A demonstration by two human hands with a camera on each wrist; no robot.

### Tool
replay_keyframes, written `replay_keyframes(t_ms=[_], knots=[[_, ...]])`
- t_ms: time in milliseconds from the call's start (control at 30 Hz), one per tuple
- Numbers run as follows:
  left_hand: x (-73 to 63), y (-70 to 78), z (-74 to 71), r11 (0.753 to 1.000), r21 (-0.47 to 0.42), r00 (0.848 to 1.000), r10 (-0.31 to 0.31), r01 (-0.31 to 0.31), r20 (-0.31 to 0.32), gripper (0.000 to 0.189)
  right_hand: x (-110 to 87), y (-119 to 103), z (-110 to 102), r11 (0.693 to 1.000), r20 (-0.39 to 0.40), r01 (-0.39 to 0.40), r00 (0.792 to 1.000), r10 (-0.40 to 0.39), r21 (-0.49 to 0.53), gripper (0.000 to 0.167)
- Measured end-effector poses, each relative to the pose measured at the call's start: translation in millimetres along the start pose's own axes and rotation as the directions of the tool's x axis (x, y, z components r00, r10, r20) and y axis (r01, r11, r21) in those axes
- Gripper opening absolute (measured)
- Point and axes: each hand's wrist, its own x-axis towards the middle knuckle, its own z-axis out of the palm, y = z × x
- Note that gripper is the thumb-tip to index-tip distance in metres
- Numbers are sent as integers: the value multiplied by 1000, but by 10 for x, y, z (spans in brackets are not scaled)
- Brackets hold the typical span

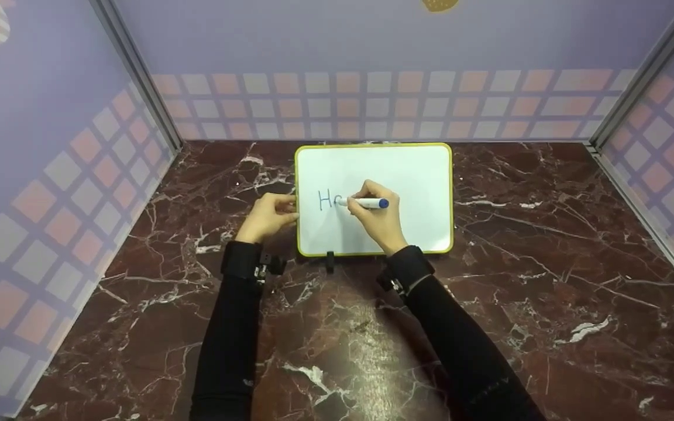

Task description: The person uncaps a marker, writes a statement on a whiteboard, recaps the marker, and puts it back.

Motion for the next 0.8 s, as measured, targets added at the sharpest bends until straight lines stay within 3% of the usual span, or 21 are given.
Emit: replay_keyframes(t_ms=[167, 533, 800], knots=[[20, -3, -4, 1000, -5, 1000, 4, -4, -6, 48, 10, 131, -51, 1000, 14, -12, 1000, 12, -17, 23], [9, -15, -3, 1000, -16, 1000, 0, 0, -14, 48, 77, 144, -74, 1000, -137, -2, 991, 0, -13, 14], [15, -2, 2, 1000, -8, 1000, 4, -4, -11, 47, 55, -6, -93, 1000, -123, -22, 992, 22, -1, 12]])
